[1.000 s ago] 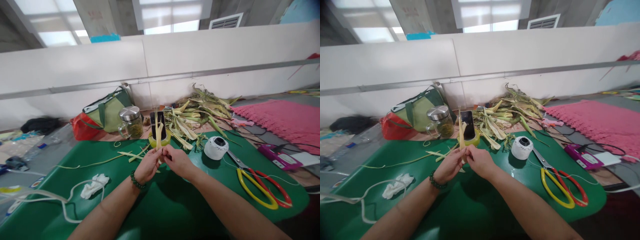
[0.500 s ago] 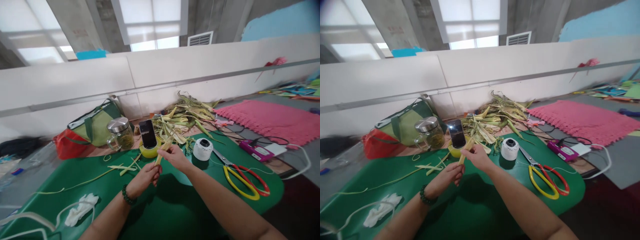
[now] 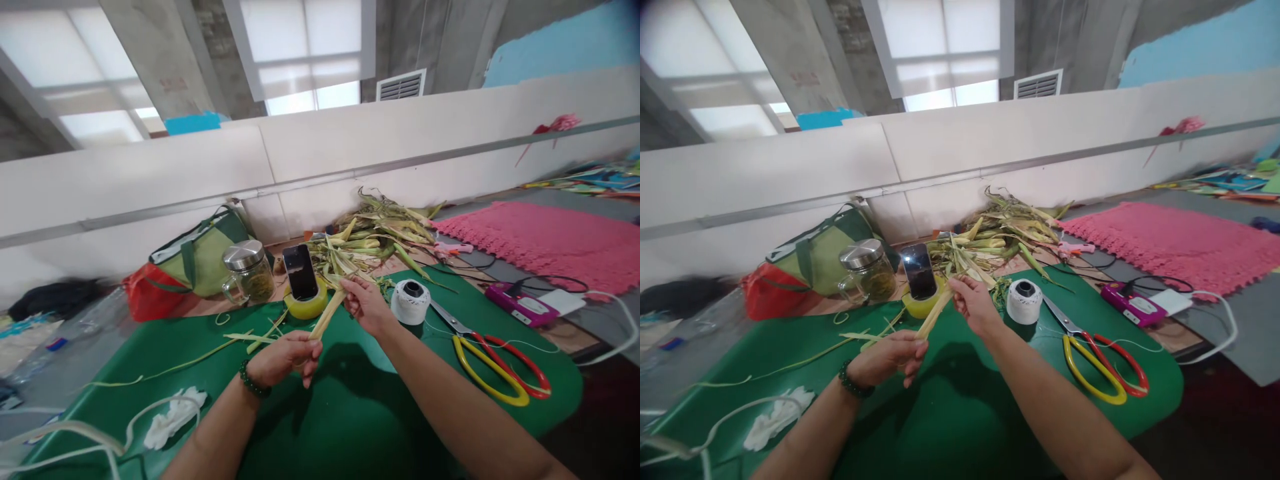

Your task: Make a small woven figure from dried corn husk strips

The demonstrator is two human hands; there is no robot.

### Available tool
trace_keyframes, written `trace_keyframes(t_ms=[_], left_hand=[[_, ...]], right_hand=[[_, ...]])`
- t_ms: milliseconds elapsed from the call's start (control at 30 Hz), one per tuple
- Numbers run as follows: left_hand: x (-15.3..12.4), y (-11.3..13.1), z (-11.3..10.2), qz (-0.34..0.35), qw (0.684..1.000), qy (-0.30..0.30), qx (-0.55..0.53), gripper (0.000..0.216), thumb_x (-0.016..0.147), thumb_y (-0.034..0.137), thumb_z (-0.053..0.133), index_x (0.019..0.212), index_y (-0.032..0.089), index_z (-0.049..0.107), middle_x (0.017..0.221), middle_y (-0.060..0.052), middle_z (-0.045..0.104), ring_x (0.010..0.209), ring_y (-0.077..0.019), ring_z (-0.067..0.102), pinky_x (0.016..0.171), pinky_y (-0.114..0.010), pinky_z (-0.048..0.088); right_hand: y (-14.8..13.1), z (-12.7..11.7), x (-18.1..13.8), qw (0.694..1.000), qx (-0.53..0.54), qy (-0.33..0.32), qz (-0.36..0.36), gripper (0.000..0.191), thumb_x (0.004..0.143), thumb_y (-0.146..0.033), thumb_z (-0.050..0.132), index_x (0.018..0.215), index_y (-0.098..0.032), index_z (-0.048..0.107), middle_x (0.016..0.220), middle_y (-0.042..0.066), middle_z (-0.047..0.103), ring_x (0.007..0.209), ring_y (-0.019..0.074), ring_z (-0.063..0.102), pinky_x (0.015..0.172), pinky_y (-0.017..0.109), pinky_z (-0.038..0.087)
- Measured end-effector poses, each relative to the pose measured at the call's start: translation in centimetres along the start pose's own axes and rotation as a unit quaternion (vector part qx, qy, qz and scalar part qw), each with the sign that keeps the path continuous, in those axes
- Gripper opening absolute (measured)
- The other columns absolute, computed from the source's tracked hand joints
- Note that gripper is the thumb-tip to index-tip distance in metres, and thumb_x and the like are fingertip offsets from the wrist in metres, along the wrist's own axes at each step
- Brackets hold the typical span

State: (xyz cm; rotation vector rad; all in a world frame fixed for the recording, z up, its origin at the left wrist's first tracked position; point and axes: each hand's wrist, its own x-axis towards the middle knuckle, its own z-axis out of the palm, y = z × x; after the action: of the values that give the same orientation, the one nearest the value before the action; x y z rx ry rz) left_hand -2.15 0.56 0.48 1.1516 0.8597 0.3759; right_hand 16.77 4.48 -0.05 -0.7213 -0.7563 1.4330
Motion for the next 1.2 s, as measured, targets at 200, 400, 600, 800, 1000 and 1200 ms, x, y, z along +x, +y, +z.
trace_keyframes(t_ms=[200, 400, 600, 800, 1000, 1200], left_hand=[[0.3, -0.4, -0.3, 0.026, 0.999, 0.015, -0.044, 0.034, 0.070, 0.044, 0.068, 0.063, 0.016, 0.049, 0.049, -0.002, 0.060, 0.041, -0.0132, 0.057, 0.044, -0.023, 0.043], [0.7, -0.8, -0.2, 0.008, 0.997, -0.034, -0.069, 0.033, 0.073, 0.044, 0.067, 0.075, 0.012, 0.060, 0.059, -0.006, 0.068, 0.051, -0.0165, 0.065, 0.049, -0.023, 0.048], [0.6, -0.5, -0.6, 0.011, 0.993, -0.039, -0.109, 0.047, 0.080, 0.051, 0.059, 0.102, 0.010, 0.064, 0.088, -0.015, 0.073, 0.078, -0.0207, 0.071, 0.061, -0.023, 0.051], [0.3, -0.4, -0.7, 0.014, 0.995, -0.044, -0.089, 0.035, 0.072, 0.036, 0.072, 0.095, 0.011, 0.065, 0.075, -0.010, 0.073, 0.062, -0.0165, 0.069, 0.057, -0.022, 0.048], [0.1, -0.3, -0.3, 0.029, 1.000, 0.006, -0.007, 0.035, 0.073, 0.039, 0.071, 0.096, 0.014, 0.066, 0.087, -0.010, 0.073, 0.077, -0.0174, 0.068, 0.067, -0.024, 0.047], [0.4, -0.3, 0.1, 0.119, 0.991, 0.047, 0.024, 0.037, 0.071, 0.047, 0.070, 0.089, 0.015, 0.068, 0.078, -0.007, 0.071, 0.075, -0.0169, 0.065, 0.065, -0.024, 0.046]], right_hand=[[0.4, 0.1, -0.9, 0.975, -0.150, -0.159, 0.037, 0.036, 0.061, -0.042, 0.075, 0.081, -0.016, 0.061, 0.049, -0.008, 0.045, 0.040, 0.0037, 0.032, 0.038, 0.018, 0.022], [2.1, 0.7, -1.6, 0.943, -0.251, -0.218, 0.026, 0.029, 0.069, -0.042, 0.069, 0.069, -0.015, 0.060, 0.046, -0.007, 0.046, 0.037, 0.0044, 0.034, 0.038, 0.020, 0.023], [1.7, -0.3, -0.6, 0.958, -0.235, -0.162, -0.008, 0.030, 0.068, -0.043, 0.070, 0.069, -0.016, 0.058, 0.041, -0.008, 0.042, 0.035, 0.0049, 0.033, 0.036, 0.020, 0.022], [1.9, -0.3, -0.5, 0.969, -0.209, -0.126, -0.023, 0.031, 0.067, -0.044, 0.072, 0.069, -0.016, 0.059, 0.041, -0.008, 0.042, 0.035, 0.0048, 0.032, 0.036, 0.021, 0.022], [2.1, -0.4, -0.4, 0.973, -0.198, -0.119, -0.011, 0.033, 0.065, -0.046, 0.073, 0.069, -0.016, 0.058, 0.040, -0.009, 0.041, 0.035, 0.0046, 0.031, 0.036, 0.020, 0.021], [2.6, 0.4, -1.3, 0.933, -0.283, -0.221, 0.001, 0.028, 0.071, -0.041, 0.067, 0.064, -0.015, 0.060, 0.046, -0.005, 0.048, 0.038, 0.0056, 0.037, 0.037, 0.020, 0.026]])
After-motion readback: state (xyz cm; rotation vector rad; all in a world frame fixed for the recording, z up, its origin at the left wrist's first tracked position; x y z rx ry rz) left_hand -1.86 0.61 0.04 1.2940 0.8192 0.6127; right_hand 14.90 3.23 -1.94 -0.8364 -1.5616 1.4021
